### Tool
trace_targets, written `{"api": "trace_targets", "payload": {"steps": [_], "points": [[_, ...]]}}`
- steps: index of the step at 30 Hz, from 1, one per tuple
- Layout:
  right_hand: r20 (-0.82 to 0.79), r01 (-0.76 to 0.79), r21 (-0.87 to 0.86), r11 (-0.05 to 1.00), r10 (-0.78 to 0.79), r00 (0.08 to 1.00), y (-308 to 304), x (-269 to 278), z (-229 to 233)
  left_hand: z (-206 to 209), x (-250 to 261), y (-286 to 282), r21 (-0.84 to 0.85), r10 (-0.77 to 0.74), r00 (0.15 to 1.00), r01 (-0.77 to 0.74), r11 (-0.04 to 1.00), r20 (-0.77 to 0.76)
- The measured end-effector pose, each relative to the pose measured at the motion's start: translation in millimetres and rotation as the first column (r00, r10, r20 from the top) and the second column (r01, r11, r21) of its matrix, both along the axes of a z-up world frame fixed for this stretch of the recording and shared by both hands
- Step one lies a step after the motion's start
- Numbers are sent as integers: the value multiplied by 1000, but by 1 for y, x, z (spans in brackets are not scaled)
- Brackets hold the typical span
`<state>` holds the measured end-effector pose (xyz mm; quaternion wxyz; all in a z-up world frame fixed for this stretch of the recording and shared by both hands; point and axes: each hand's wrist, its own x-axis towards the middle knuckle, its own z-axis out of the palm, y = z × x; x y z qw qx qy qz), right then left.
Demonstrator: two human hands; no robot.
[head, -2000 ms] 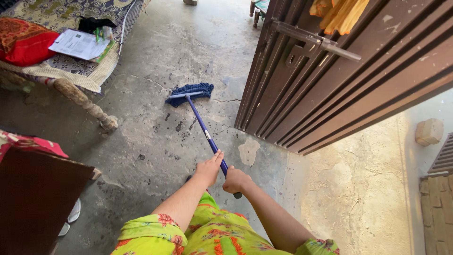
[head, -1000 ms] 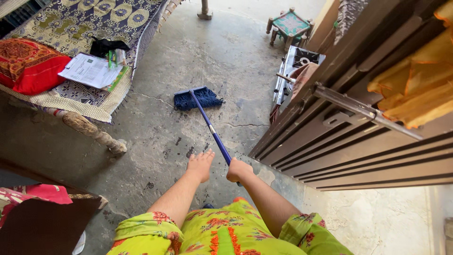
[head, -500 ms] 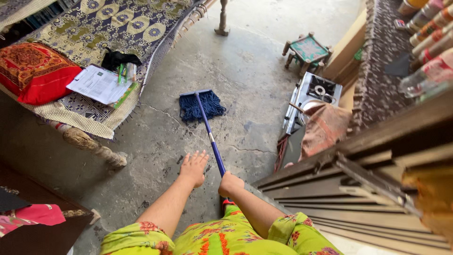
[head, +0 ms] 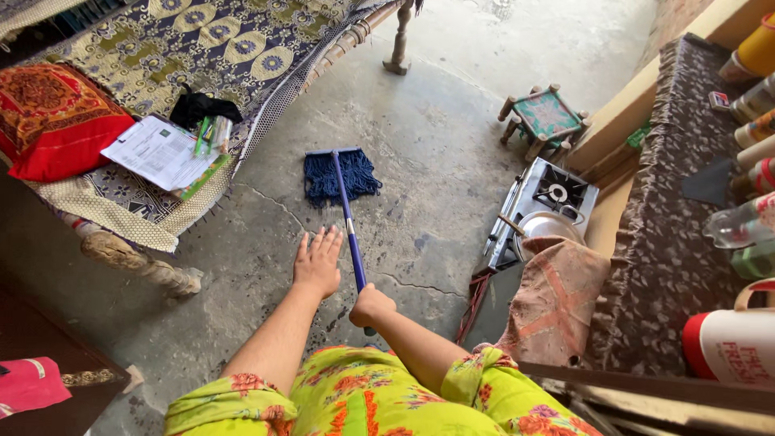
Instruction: The person uses a mop to clean a concrete floor in an outdoor courtyard and then rinses the mop head under a faucet in a small bathroom.
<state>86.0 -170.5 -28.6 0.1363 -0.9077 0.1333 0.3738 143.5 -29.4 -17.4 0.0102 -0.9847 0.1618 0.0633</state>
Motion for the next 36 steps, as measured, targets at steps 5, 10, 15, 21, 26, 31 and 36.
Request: {"api": "trace_targets", "payload": {"steps": [5,10,15,21,26,31,36], "points": [[-1,8,-6,1000,-8,1000,-4,28,9,13,22,-2,3,14,998,-14,1000,-61],[10,90,10,996,-90,996,-14,76,20,15,55,-1,17,6,997,-5,1000,-79],[93,123,-5,992,-123,988,-29,134,6,15,93,10,26,-24,996,26,999,-81],[76,145,-15,989,-144,987,-8,201,7,24,156,32,7,-45,995,46,999,-86],[87,147,-24,989,-144,986,15,253,12,31,204,59,1,-87,995,87,996,-53],[76,170,-25,985,-168,983,46,288,12,36,250,89,17,-100,992,102,995,-77],[100,174,-41,984,-169,981,69,327,-2,35,291,119,25,-131,987,134,991,-90]]}}
